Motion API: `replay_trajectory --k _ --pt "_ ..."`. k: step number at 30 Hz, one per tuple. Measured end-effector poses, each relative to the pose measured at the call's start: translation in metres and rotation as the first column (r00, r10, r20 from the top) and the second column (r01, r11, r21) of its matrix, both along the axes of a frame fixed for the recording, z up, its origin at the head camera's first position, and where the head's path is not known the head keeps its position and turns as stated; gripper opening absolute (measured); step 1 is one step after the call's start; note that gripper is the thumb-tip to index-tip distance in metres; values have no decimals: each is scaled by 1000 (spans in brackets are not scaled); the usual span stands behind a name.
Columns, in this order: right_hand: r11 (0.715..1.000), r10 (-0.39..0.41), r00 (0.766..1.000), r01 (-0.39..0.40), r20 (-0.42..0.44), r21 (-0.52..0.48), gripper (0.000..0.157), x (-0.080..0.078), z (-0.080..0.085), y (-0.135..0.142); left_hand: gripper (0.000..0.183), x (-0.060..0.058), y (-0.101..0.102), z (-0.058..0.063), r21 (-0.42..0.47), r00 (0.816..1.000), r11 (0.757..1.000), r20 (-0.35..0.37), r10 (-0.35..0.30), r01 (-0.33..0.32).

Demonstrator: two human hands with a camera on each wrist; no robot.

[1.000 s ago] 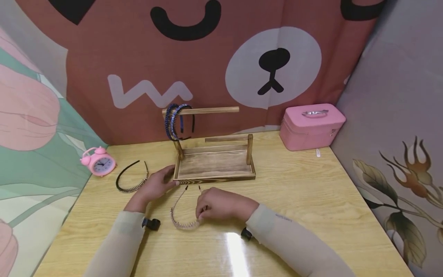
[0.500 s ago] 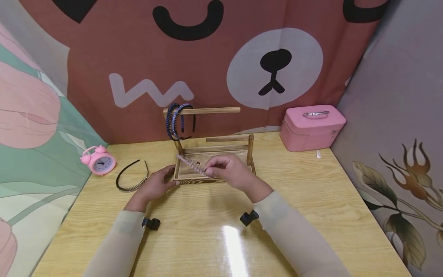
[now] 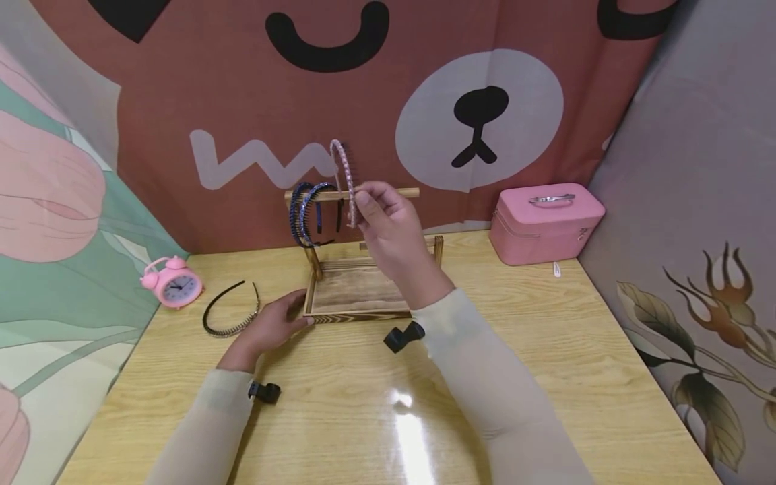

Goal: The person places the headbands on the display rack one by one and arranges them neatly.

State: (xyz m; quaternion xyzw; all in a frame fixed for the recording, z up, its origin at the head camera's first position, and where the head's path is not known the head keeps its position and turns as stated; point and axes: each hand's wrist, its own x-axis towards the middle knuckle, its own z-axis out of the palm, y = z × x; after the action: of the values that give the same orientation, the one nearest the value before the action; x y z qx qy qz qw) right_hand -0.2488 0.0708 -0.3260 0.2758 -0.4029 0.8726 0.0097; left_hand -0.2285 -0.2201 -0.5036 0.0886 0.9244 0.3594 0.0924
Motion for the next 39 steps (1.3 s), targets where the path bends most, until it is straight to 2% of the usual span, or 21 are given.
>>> replay_trajectory --k 1,2,5,8,11,15,21,27,39 --pt "1000 -16 1000 16 4 -4 7 -4 5 -4 77 0 0 0 -1 1000 1000 0 -2 2" --pt "1000 -30 1000 30 6 -9 8 -8 9 -7 77 0 0 0 -3 1000 1000 -1 -5 5" --pt "998 -57 998 57 23 -33 27 -21 21 -17 78 0 0 1 -3 1000 1000 1 -6 6" --pt "996 -74 996 76 46 -46 32 -35 25 -26 77 1 -1 1 2 1000 1000 3 -6 6" --pt "994 -100 991 104 90 -37 32 -48 18 -33 77 1 -1 0 7 1000 1000 8 -8 8" --pt "990 -134 976 138 169 -9 30 -58 -1 -41 78 2 0 0 6 1000 1000 12 -21 21" --pt "986 -169 959 165 229 39 28 -59 -32 -56 77 2 0 1 5 1000 1000 2 -14 14" --pt "984 -177 945 160 274 82 18 -53 -52 -73 78 0 -2 1 2 1000 1000 -8 -9 10" --pt "977 -213 921 193 325 91 17 -52 -65 -82 79 0 -3 2 -4 1000 1000 15 -11 11"
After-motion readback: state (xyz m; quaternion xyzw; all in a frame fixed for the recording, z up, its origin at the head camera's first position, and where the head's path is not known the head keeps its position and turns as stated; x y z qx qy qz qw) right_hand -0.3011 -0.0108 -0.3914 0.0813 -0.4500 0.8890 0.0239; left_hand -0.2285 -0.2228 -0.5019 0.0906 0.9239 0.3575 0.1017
